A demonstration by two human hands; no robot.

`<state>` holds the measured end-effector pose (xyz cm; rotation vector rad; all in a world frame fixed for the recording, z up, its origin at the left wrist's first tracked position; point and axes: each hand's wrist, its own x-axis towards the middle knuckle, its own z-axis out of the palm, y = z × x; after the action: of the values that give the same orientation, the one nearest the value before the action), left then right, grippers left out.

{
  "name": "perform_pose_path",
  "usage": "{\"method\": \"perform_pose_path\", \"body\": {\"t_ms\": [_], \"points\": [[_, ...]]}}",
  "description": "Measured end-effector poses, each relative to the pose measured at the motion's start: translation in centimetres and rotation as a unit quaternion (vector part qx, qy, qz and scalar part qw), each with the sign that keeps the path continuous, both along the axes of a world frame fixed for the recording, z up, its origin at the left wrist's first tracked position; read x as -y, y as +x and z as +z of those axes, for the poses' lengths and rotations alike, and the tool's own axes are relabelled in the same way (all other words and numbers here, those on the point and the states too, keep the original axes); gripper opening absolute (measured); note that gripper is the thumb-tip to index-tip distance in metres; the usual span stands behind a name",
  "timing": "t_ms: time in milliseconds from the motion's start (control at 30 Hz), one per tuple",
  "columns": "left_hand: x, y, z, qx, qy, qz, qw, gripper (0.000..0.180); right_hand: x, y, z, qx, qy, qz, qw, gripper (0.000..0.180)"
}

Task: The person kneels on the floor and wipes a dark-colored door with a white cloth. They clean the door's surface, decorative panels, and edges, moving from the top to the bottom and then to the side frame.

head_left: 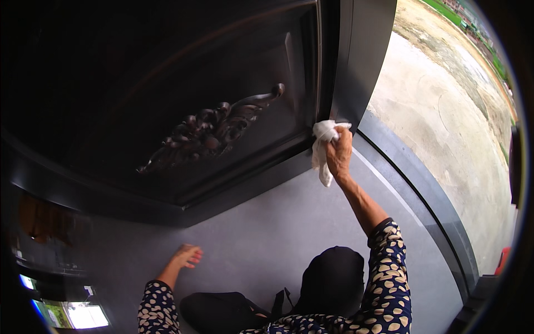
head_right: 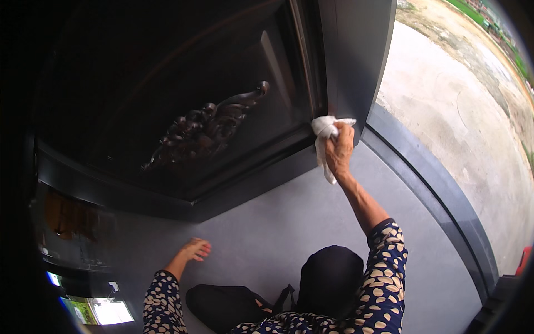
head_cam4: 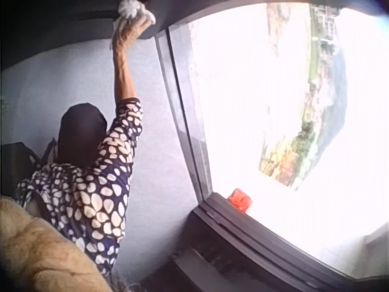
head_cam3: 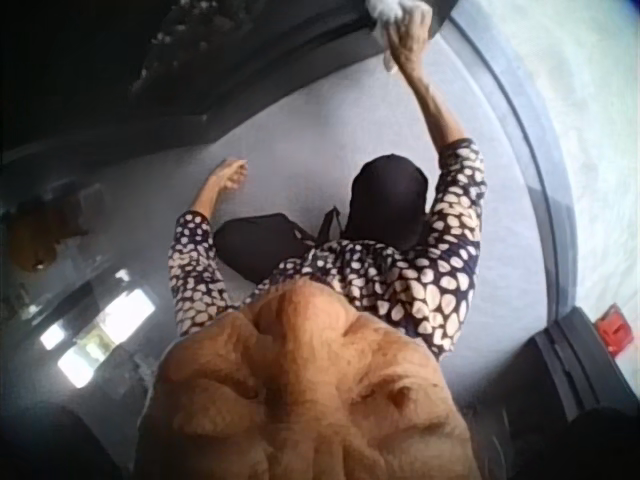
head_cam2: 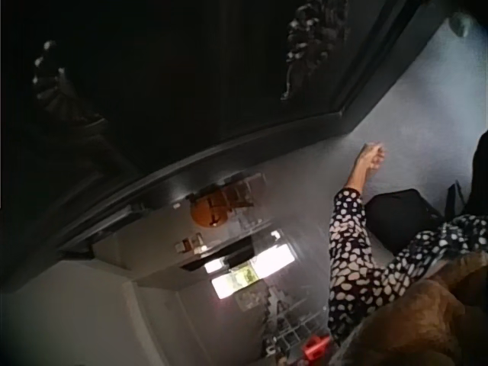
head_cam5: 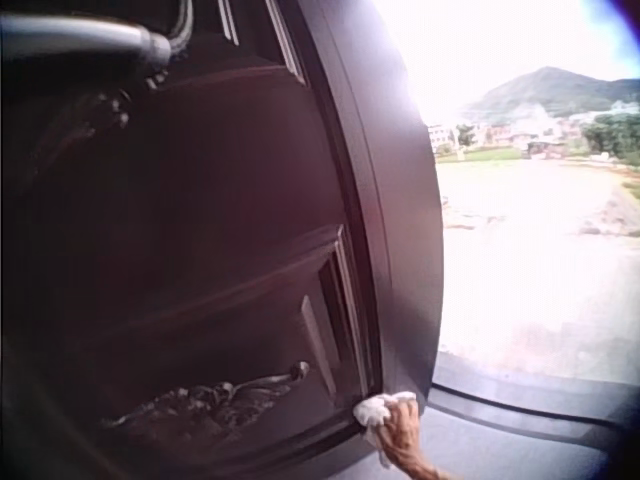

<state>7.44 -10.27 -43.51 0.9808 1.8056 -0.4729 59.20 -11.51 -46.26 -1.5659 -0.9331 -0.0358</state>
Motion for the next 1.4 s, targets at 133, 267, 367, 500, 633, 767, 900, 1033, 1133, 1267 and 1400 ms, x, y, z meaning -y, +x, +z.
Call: {"method": "perform_pose_path", "body": {"t_ms": [133,267,367,500,633,767,900,1033,1133,1267,1400], "points": [[-4.0,-13.3,1.2,0.111,0.372,0.367,0.845,0.048,-4.6,-2.2,-2.6,-0.203,0.015,-0.05,0.978,0.032],[-6.9,-11.8,7.1,0.252,0.561,0.459,0.641,0.068,-4.8,-2.8,-4.5,-0.312,0.011,-0.116,0.943,0.032],[-8.9,-11.2,10.3,0.349,0.616,0.411,0.574,0.073,-6.8,-5.3,-2.3,-0.379,0.107,-0.144,0.908,0.034],[-10.2,-9.7,13.6,0.459,0.616,0.35,0.537,0.078,-7.6,-12.0,-0.4,-0.44,0.173,-0.183,0.862,0.039],[-9.1,-6.1,14.9,0.481,0.646,0.303,0.509,0.081,-7.2,-19.5,-0.7,-0.418,0.097,-0.153,0.89,0.052],[-9.3,-5.6,14.2,0.331,0.743,0.266,0.517,0.089,-6.7,-25.9,2.0,-0.438,0.077,-0.145,0.884,0.052],[-10.1,-4.3,13.8,0.257,0.774,0.287,0.502,0.095,-5.8,-31.3,1.8,-0.432,0.026,-0.078,0.898,0.051],[-10.6,-5.9,12.7,0.23,0.772,0.283,0.521,0.097,-2.6,-33.8,3.1,-0.585,-0.006,0.209,0.783,0.032],[-9.6,-3.5,13.9,0.27,0.749,0.279,0.536,0.098,-0.6,-28.0,4.9,-0.454,0.109,0.111,0.877,0.023],[-9.0,-6.3,13.6,0.238,0.764,0.27,0.536,0.098,-2.0,-13.6,7.1,-0.353,0.216,-0.11,0.904,0.028],[-9.9,-4.9,13.4,0.248,0.76,0.267,0.538,0.099,-5.0,-7.2,5.3,-0.34,0.219,-0.122,0.906,0.039]]}}
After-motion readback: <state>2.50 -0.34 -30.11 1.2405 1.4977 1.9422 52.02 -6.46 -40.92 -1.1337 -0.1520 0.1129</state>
